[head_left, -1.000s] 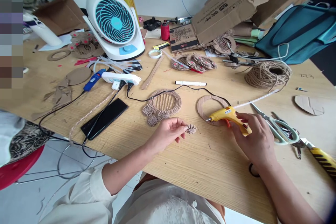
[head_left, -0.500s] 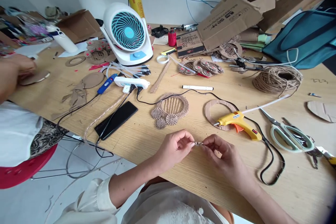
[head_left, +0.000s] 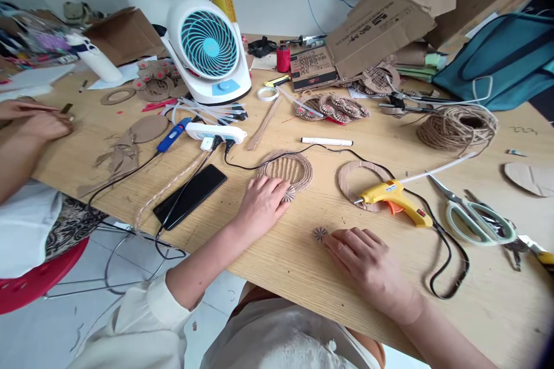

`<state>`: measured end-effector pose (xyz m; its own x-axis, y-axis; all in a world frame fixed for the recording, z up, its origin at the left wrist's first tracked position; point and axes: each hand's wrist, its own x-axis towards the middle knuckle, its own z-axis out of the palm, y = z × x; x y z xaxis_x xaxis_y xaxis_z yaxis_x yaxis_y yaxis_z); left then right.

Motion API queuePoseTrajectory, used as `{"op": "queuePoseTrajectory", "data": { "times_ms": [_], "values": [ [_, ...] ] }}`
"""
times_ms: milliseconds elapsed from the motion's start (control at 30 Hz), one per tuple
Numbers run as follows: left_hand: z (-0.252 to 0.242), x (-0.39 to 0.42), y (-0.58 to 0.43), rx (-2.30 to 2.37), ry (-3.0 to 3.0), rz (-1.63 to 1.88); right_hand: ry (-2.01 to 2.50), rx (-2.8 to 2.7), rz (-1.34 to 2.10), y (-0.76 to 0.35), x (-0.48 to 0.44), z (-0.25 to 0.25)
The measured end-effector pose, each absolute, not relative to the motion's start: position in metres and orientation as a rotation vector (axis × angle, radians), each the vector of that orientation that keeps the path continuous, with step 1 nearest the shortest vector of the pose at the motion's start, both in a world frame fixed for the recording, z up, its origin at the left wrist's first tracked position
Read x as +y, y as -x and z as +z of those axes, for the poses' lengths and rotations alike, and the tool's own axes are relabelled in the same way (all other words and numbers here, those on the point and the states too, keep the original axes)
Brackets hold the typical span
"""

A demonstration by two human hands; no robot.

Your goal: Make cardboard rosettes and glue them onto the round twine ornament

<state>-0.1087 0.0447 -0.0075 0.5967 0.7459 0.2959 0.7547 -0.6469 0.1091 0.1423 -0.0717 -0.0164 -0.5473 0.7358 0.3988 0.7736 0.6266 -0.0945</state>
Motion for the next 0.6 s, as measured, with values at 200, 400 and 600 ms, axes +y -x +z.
{"op": "queuePoseTrajectory", "data": {
  "times_ms": [200,400,600],
  "values": [
    [0.003,0.038,0.092,-1.085,2.871,-0.837,1.819,-1.908,-0.375,-0.208,-0.053,-0.012],
    [0.001,0.027,0.053,-0.935,3.139,-0.839,2.089,-1.802,-0.265,-0.245,-0.037,-0.038],
    [-0.013,0.024,0.041,-1.024,3.243,-0.752,2.163,-1.677,-0.074,-0.247,-0.038,-0.029]
  ]
}}
